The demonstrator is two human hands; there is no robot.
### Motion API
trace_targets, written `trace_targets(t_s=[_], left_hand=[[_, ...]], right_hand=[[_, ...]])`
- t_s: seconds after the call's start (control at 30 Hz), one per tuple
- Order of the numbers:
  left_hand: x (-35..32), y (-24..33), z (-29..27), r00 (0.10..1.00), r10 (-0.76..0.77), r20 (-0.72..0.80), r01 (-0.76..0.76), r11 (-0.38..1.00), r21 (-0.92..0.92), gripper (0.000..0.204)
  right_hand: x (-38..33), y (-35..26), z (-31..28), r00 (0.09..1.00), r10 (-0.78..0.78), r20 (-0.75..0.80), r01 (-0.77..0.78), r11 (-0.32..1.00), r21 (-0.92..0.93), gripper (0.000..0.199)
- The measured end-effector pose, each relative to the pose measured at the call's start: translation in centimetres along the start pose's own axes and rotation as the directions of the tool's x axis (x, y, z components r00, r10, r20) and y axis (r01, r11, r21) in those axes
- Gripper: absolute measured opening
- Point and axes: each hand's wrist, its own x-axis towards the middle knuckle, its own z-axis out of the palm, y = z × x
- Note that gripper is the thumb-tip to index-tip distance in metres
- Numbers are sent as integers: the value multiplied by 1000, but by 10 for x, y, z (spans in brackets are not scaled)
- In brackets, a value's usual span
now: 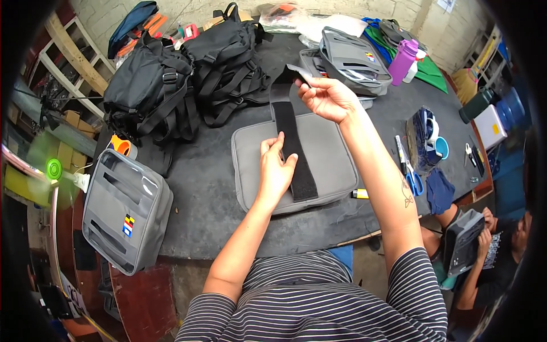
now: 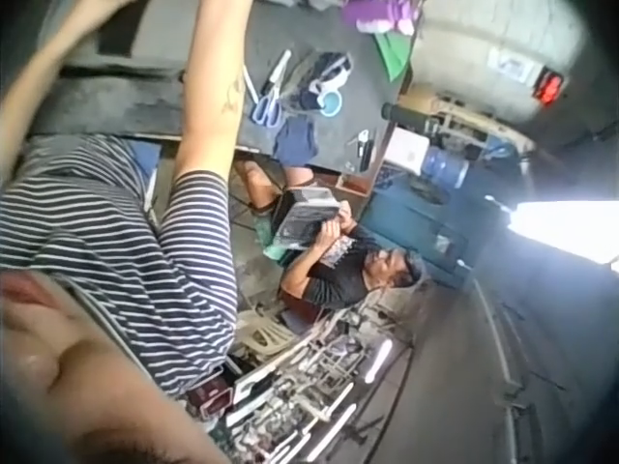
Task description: Inspecting and finishing the assembly of a grey fabric bag by adjusting straps and sealing threads with a lighter.
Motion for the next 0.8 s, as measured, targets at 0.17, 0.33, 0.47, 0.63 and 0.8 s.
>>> trace_targets(t_s=[0.17, 0.33, 0.47, 0.63, 0.8], left_hand=[[-11, 8, -10, 992, -36, 121, 58, 980, -189, 54], [-24, 14, -39, 909, -45, 415, 162, 954, -252, 38], [-23, 12, -35, 938, -28, 345, 115, 965, -234, 53], [-18, -2, -23, 958, -53, 282, 150, 930, -335, 51], [-18, 2, -21, 955, -88, 283, 233, 812, -535, 47]], right_hand=[[-11, 6, -5, 998, -46, -30, 43, 993, -107, 25], [-39, 22, 8, 987, -140, -80, 89, 886, -454, 37], [-69, 55, 16, 970, -223, -99, 113, 772, -626, 72], [-106, 102, 6, 947, -313, -70, 159, 649, -744, 81], [-117, 126, -7, 867, -486, -108, 165, 487, -858, 78]])
